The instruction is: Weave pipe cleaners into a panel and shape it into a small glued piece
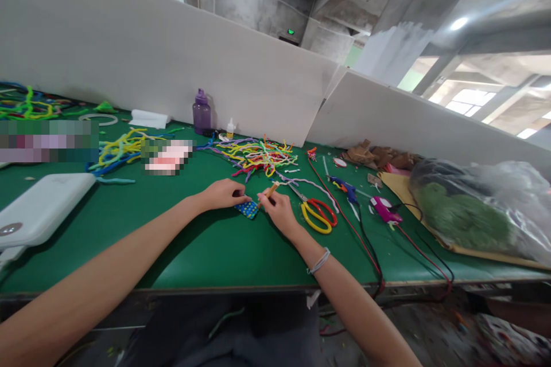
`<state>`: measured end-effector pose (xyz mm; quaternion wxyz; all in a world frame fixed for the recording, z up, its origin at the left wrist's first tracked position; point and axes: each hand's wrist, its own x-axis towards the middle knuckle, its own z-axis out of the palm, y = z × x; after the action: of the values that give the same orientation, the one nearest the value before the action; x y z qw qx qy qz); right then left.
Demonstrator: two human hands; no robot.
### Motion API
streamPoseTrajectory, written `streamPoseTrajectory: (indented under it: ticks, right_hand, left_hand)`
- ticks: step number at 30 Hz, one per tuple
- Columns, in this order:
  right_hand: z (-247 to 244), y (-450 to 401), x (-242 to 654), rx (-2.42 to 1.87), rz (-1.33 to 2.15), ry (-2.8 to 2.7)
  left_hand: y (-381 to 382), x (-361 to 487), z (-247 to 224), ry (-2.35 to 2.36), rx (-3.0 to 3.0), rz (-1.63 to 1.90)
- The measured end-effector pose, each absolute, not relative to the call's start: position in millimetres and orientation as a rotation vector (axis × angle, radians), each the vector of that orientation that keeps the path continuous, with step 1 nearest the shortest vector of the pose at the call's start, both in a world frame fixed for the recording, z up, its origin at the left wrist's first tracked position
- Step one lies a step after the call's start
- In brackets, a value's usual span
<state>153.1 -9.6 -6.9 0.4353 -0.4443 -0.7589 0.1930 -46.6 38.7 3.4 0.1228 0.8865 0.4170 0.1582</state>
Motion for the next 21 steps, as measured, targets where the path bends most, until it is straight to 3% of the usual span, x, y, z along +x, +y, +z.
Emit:
streamPoseTrajectory:
  ticks: [21]
  right_hand:
    - [-2.1,-9.4,157.4,-1.105,0.441,-1.784]
  left_hand:
    - [41.2,-47.7,3.6,1.196,2.505,0.44]
